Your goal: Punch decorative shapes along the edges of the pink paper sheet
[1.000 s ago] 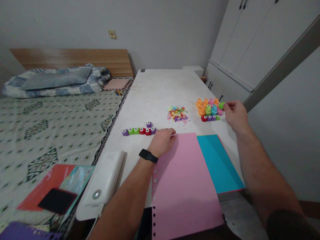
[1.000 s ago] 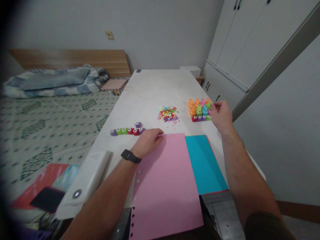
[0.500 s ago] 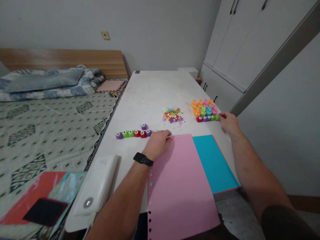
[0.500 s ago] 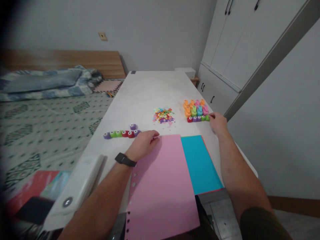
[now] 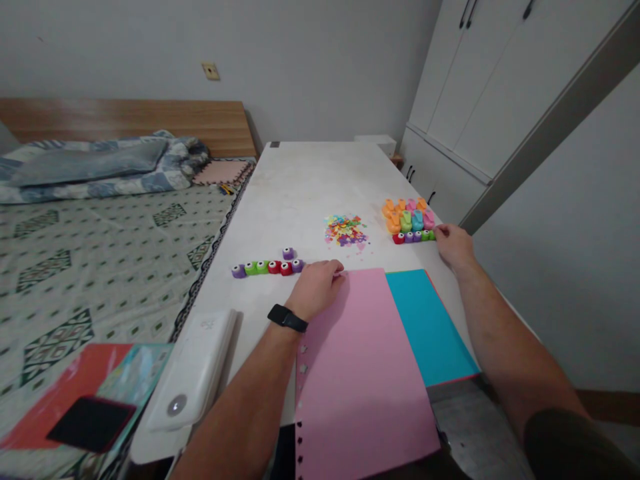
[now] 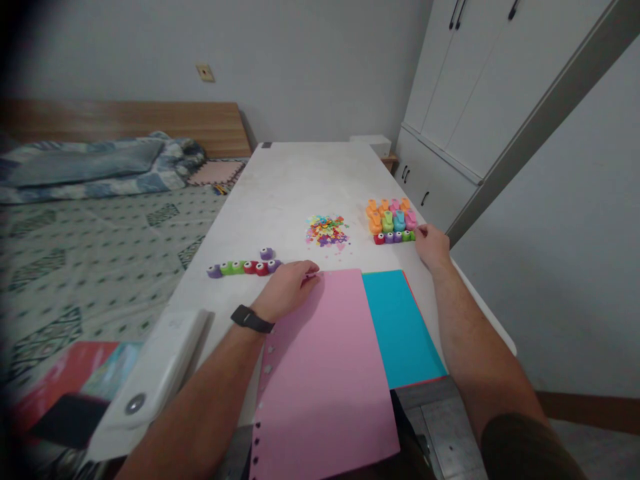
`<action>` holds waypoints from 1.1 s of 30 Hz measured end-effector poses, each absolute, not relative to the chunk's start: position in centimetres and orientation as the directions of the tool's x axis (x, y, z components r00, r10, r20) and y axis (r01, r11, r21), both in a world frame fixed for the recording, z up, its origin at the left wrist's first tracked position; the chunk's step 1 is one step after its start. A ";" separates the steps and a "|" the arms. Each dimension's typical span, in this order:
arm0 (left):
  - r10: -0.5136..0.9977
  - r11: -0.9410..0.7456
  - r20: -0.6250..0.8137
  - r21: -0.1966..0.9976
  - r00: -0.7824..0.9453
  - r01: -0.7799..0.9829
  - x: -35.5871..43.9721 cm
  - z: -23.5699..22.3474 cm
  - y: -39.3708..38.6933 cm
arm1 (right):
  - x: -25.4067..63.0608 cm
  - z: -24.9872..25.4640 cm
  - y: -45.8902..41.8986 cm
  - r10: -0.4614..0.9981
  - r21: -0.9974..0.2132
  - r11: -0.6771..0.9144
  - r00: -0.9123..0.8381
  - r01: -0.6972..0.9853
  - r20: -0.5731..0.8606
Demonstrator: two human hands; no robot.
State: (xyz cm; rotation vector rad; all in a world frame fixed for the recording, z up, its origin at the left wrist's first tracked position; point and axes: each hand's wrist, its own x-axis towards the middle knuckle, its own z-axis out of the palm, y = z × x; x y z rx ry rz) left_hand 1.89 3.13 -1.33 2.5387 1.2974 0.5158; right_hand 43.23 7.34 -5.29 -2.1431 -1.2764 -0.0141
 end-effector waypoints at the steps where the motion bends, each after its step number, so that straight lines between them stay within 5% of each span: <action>1: 0.814 -0.578 0.201 0.368 0.545 0.728 1.9 -1.3 3.1 | 43.2 -5.3 7.3 0.782 -0.510 -0.329 0.532 0.795 0.325; 33: 0.803 -0.593 0.206 0.379 0.559 0.711 1.8 -1.4 3.1 | 44.4 -5.9 7.3 0.739 -0.554 -0.324 0.571 0.767 0.358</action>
